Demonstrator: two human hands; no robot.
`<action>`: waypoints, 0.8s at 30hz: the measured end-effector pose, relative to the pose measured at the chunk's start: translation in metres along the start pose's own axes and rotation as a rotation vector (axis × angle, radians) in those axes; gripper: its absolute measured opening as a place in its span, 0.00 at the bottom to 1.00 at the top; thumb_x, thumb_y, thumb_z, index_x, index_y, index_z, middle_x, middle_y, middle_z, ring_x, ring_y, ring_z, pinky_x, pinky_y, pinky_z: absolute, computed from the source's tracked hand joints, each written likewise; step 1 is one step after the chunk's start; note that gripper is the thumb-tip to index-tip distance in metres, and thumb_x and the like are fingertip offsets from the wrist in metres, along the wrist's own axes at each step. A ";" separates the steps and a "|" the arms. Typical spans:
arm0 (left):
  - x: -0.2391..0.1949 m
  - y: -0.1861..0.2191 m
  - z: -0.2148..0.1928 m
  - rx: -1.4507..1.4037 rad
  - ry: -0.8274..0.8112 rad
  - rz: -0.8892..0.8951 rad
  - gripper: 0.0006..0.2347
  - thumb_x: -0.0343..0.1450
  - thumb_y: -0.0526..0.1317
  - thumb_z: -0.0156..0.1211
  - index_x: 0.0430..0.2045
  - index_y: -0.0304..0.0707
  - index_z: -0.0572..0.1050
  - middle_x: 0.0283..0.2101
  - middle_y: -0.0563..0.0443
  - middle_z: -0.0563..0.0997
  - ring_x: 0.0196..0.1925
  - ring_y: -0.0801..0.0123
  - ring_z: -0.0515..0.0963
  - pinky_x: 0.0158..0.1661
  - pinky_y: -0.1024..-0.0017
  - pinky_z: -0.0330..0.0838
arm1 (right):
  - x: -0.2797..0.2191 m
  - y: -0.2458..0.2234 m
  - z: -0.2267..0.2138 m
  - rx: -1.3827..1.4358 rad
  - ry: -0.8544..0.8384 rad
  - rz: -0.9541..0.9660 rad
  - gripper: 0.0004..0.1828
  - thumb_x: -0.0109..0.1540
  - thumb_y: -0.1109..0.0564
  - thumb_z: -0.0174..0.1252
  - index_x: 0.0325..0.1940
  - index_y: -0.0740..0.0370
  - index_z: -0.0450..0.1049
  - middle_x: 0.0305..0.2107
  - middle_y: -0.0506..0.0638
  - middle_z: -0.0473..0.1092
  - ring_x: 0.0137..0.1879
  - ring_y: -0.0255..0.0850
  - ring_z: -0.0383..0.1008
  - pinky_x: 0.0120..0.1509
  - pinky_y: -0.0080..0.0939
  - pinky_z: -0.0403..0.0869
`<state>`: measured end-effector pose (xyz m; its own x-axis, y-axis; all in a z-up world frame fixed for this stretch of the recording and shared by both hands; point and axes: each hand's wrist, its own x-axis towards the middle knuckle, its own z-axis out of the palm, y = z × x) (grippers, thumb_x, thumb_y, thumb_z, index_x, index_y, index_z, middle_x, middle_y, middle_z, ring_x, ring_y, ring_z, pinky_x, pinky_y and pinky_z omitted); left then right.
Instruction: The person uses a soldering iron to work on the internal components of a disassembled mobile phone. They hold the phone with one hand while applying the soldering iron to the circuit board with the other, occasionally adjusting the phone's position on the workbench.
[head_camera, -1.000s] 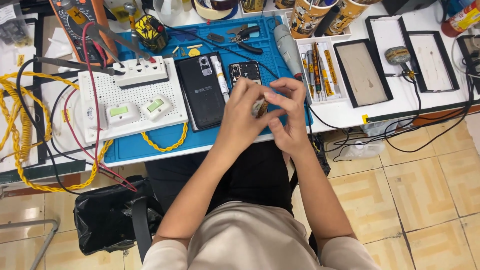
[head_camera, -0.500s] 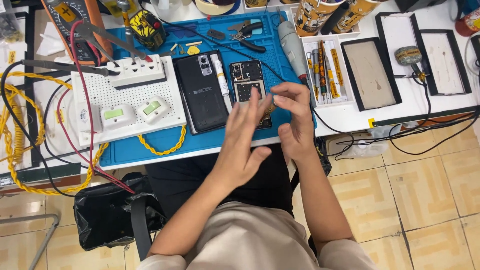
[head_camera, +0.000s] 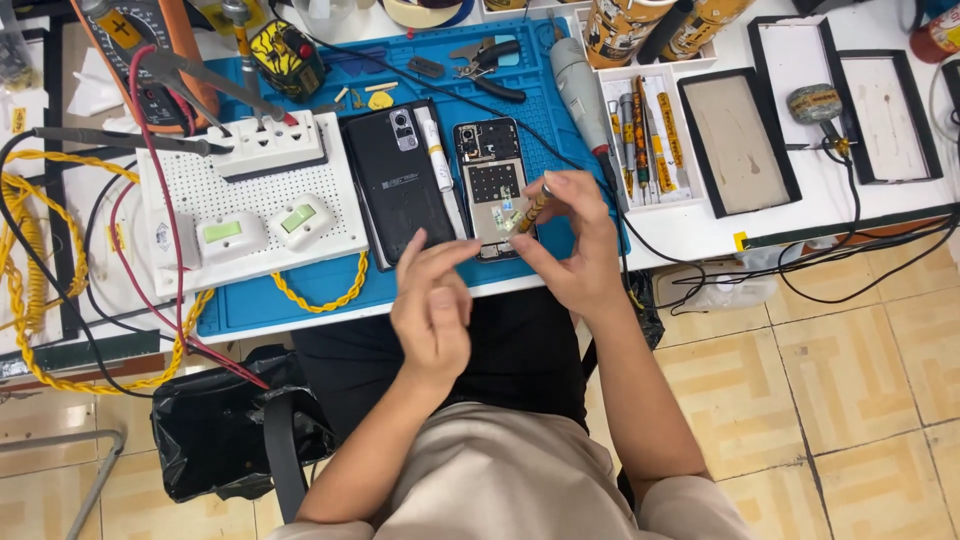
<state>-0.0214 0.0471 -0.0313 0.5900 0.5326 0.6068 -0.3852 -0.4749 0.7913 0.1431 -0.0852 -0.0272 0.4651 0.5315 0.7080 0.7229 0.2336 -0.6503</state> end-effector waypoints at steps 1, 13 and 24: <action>0.005 0.000 -0.004 -0.001 -0.004 0.007 0.28 0.85 0.54 0.34 0.51 0.31 0.84 0.18 0.63 0.76 0.52 0.57 0.89 0.78 0.48 0.56 | 0.000 -0.002 0.001 -0.003 0.006 -0.004 0.39 0.69 0.64 0.71 0.79 0.62 0.59 0.56 0.63 0.70 0.59 0.59 0.78 0.55 0.56 0.82; 0.029 0.007 0.004 0.454 -0.193 0.038 0.09 0.68 0.37 0.84 0.35 0.41 0.86 0.45 0.54 0.79 0.66 0.44 0.75 0.72 0.31 0.56 | 0.003 -0.032 0.017 0.359 0.151 0.245 0.48 0.72 0.77 0.58 0.86 0.53 0.39 0.45 0.68 0.76 0.49 0.56 0.85 0.51 0.55 0.92; 0.050 0.018 -0.046 0.605 -0.159 -0.006 0.12 0.71 0.41 0.84 0.46 0.47 0.88 0.49 0.52 0.80 0.67 0.44 0.73 0.72 0.32 0.54 | 0.008 -0.023 0.034 0.324 0.177 0.297 0.49 0.73 0.75 0.62 0.86 0.49 0.41 0.46 0.66 0.77 0.49 0.55 0.86 0.55 0.54 0.92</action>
<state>-0.0309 0.0975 0.0165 0.7071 0.4478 0.5473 0.0612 -0.8098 0.5835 0.1125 -0.0583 -0.0160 0.7283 0.4730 0.4958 0.3616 0.3494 -0.8644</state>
